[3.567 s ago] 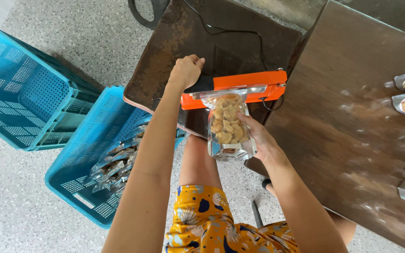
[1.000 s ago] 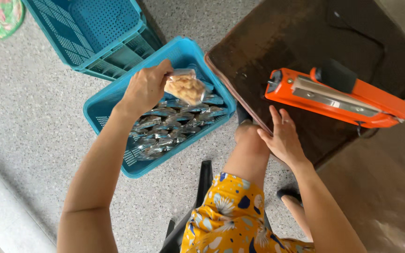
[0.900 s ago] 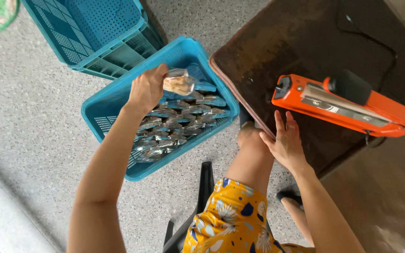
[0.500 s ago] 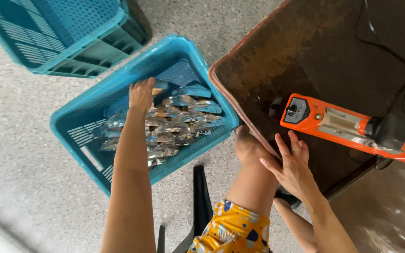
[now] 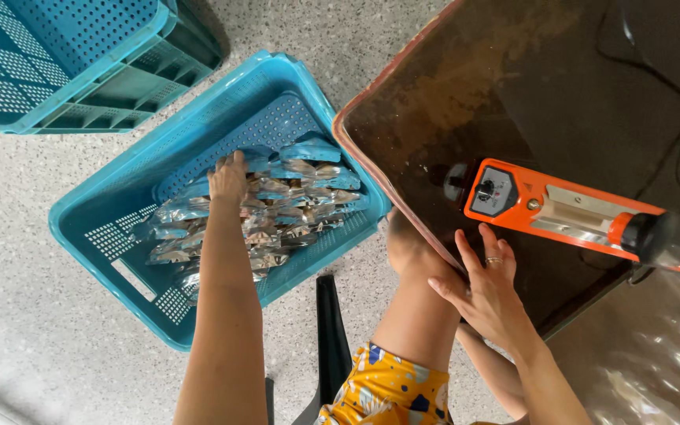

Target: The person repeatedly picks up open plastic bags containing snacks from a blue basket, places them into an orange handheld heat sealer, and seals the top. After sealing, the person places the finished packs into a blue basket. The process is repeated for multiple snack packs.

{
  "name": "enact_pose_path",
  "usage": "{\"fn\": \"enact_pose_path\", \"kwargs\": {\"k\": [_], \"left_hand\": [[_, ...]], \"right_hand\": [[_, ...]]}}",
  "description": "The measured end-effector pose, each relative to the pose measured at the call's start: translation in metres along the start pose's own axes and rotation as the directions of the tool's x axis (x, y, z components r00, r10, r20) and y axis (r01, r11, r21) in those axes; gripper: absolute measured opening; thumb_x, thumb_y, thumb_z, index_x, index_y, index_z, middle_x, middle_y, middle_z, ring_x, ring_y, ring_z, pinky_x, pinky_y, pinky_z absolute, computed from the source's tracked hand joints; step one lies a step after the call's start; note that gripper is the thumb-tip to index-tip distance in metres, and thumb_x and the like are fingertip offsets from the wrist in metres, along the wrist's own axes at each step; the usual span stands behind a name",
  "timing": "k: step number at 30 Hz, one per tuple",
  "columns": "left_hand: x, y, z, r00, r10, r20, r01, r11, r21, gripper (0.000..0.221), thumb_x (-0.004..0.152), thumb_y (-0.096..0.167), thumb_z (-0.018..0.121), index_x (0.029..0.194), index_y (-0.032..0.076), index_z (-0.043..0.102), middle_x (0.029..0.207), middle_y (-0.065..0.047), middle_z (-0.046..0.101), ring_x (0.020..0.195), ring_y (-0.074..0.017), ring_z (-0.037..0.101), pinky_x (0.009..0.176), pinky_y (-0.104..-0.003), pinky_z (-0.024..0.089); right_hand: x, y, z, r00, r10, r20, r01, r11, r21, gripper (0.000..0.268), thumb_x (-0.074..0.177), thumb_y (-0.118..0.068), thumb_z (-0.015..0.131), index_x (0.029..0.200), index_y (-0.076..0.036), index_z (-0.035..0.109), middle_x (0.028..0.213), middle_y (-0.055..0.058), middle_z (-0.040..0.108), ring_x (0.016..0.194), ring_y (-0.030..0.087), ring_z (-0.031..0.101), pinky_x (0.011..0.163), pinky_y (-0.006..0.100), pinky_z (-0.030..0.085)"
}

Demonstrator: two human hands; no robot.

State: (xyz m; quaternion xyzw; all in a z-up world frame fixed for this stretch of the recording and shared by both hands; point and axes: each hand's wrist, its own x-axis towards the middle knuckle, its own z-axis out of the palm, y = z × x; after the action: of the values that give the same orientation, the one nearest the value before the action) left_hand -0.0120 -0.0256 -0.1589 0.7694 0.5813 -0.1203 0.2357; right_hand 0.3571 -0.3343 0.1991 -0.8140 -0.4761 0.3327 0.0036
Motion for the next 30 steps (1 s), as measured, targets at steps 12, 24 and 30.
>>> {"fn": "enact_pose_path", "kwargs": {"k": [12,24,30], "left_hand": [[-0.092,0.067,-0.015,0.816,0.124,-0.565,-0.198,0.978,-0.071,0.042,0.093,0.006,0.067,0.134,0.006,0.057,0.138,-0.02,0.057,0.132,-0.0408,0.046,0.115,-0.055,0.039],[-0.33,0.423,-0.145,0.835,0.456,-0.308,-0.49,0.362,-0.793,0.024,0.108,0.011,0.056,0.096,-0.001,0.074,0.081,-0.008,0.077,0.076,-0.0147,0.071,0.074,-0.028,0.057],[-0.422,0.664,-0.169,0.342,0.882,-0.325,-0.718,0.022,-0.696,0.03,0.106,0.009,0.061,0.135,0.005,0.056,0.111,-0.014,0.074,0.103,-0.0233,0.076,0.088,-0.033,0.061]], "right_hand": [[0.009,0.018,0.023,0.983,-0.148,-0.108,0.134,0.983,-0.127,0.097,0.082,-0.065,0.072,0.154,-0.01,0.038,0.159,0.033,0.019,0.139,0.059,0.021,0.116,0.064,0.018],[-0.081,0.159,-0.027,0.881,0.179,-0.438,0.245,0.62,0.746,0.054,0.093,-0.022,0.07,0.142,-0.005,0.054,0.142,0.012,0.061,0.117,0.025,0.067,0.093,0.037,0.059],[-0.198,0.312,-0.097,0.544,0.67,-0.505,0.524,0.198,0.828,0.059,0.096,-0.008,0.068,0.15,-0.003,0.044,0.147,0.016,0.053,0.124,0.021,0.059,0.098,0.035,0.058]]}}
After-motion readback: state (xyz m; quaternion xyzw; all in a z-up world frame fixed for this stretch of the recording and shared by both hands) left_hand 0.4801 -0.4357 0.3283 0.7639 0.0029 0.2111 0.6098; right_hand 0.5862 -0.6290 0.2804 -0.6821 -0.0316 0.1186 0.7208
